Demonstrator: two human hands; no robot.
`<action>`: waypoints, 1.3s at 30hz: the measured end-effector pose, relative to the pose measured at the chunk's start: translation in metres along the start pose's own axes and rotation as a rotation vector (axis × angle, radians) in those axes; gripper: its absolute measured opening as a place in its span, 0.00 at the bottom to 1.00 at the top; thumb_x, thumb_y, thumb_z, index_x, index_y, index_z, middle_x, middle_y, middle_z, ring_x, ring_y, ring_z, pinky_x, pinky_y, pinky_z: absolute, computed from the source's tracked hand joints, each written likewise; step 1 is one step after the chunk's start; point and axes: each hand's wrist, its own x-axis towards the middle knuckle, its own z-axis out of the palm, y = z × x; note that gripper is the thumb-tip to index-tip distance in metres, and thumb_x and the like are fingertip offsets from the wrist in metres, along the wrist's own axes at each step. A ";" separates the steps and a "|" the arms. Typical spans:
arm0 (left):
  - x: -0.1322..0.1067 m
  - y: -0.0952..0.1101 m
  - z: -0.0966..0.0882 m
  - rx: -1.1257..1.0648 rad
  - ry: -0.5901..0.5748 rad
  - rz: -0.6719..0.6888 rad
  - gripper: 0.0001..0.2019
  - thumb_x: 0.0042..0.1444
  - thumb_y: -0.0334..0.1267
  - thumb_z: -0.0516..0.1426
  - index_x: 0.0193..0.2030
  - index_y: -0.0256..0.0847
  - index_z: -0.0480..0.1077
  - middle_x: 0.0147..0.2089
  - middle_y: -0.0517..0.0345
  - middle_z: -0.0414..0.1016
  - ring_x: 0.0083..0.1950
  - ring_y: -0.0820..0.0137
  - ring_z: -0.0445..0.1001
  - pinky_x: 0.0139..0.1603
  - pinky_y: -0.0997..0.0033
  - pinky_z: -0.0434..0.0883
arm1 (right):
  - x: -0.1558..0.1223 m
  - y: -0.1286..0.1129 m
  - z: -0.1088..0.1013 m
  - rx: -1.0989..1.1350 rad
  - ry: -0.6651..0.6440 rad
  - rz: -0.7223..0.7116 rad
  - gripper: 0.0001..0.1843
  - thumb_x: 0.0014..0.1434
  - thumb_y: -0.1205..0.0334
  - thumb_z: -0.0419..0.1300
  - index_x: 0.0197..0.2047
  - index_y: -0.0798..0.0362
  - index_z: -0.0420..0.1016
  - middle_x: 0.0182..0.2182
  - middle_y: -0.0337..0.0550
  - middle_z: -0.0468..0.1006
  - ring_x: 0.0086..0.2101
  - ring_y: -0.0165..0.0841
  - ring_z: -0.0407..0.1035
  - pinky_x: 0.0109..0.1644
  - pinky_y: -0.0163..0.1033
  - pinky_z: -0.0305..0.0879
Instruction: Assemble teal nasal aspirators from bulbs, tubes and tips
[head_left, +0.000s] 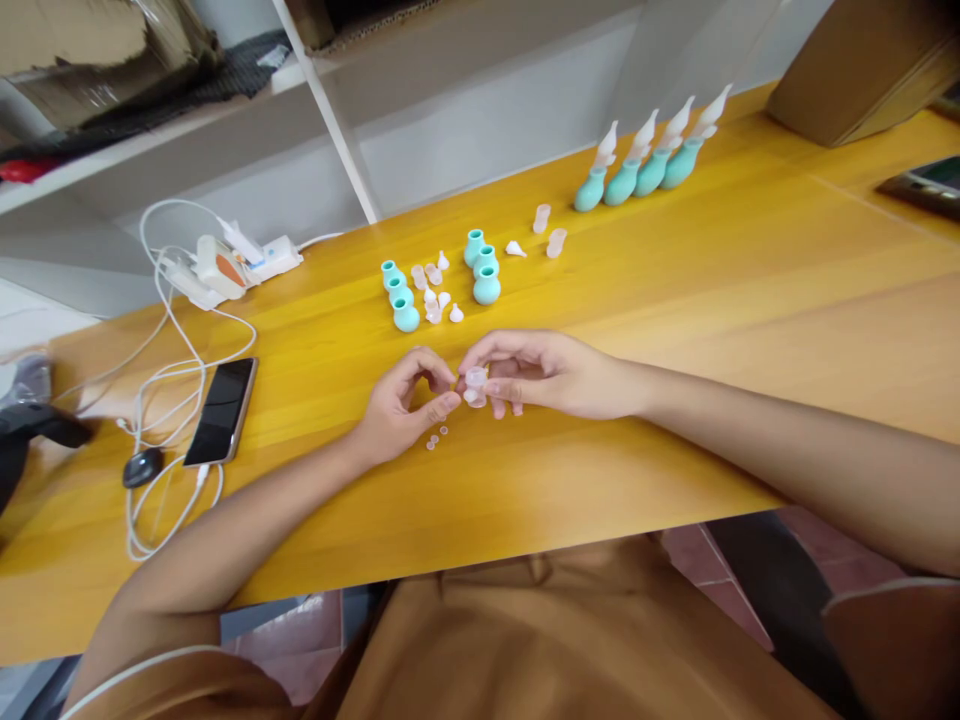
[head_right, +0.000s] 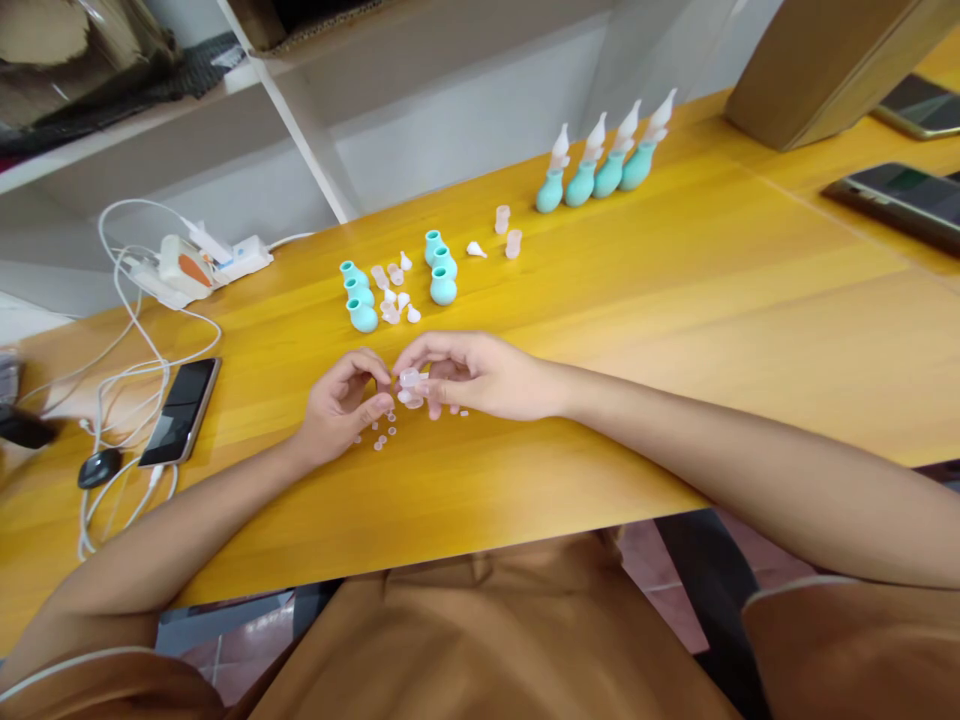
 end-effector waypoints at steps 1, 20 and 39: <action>0.000 0.000 0.000 0.026 0.012 0.002 0.11 0.67 0.44 0.69 0.49 0.43 0.74 0.43 0.57 0.74 0.43 0.70 0.73 0.47 0.68 0.73 | 0.000 -0.001 0.000 -0.013 0.020 -0.014 0.18 0.72 0.54 0.67 0.58 0.55 0.74 0.43 0.45 0.82 0.38 0.29 0.77 0.38 0.34 0.75; -0.001 0.003 0.005 0.276 0.079 -0.081 0.09 0.66 0.34 0.65 0.50 0.43 0.72 0.45 0.56 0.77 0.42 0.71 0.74 0.47 0.66 0.74 | 0.005 -0.001 -0.031 -0.717 0.363 -0.286 0.14 0.76 0.55 0.61 0.38 0.52 0.80 0.34 0.42 0.79 0.34 0.32 0.71 0.42 0.40 0.65; 0.001 0.005 0.003 0.290 0.058 -0.051 0.08 0.65 0.32 0.63 0.50 0.43 0.73 0.45 0.56 0.75 0.43 0.69 0.73 0.46 0.65 0.72 | 0.015 0.035 -0.016 -1.152 0.081 -0.390 0.11 0.72 0.57 0.66 0.53 0.54 0.80 0.50 0.55 0.82 0.53 0.48 0.73 0.59 0.53 0.69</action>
